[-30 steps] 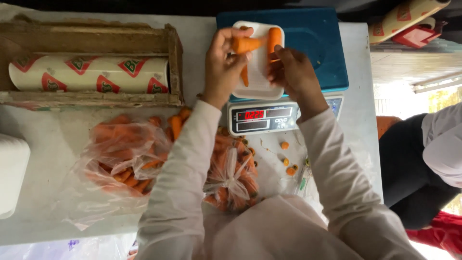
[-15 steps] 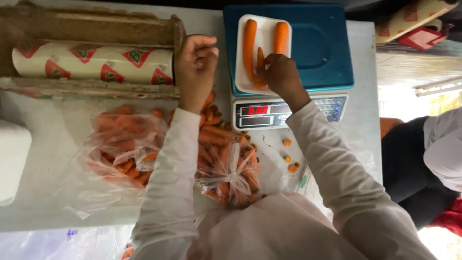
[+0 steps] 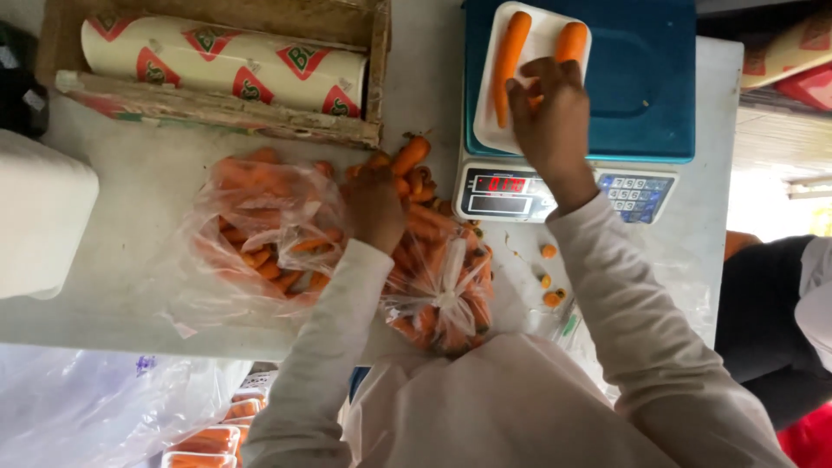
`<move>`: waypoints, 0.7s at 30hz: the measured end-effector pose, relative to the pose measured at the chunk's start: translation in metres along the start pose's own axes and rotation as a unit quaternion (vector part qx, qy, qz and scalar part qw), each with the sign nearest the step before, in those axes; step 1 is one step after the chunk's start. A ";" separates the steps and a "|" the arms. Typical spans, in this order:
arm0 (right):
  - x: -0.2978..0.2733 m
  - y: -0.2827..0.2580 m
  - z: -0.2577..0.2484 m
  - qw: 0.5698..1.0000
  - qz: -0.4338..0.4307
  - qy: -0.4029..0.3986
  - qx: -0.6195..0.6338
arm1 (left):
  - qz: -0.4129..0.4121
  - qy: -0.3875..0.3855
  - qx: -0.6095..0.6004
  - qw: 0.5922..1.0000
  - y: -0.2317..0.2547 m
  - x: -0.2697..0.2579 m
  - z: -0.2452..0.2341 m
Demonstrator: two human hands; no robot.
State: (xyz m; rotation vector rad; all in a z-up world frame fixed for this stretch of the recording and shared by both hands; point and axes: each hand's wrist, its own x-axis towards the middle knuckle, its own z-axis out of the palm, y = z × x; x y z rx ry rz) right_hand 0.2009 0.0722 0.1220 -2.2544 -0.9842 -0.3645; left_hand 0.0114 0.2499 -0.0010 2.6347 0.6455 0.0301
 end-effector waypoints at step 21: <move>-0.026 -0.068 0.128 0.910 -0.042 -0.411 -0.037 | -0.168 -0.085 0.020 0.982 -0.039 -0.010 -0.032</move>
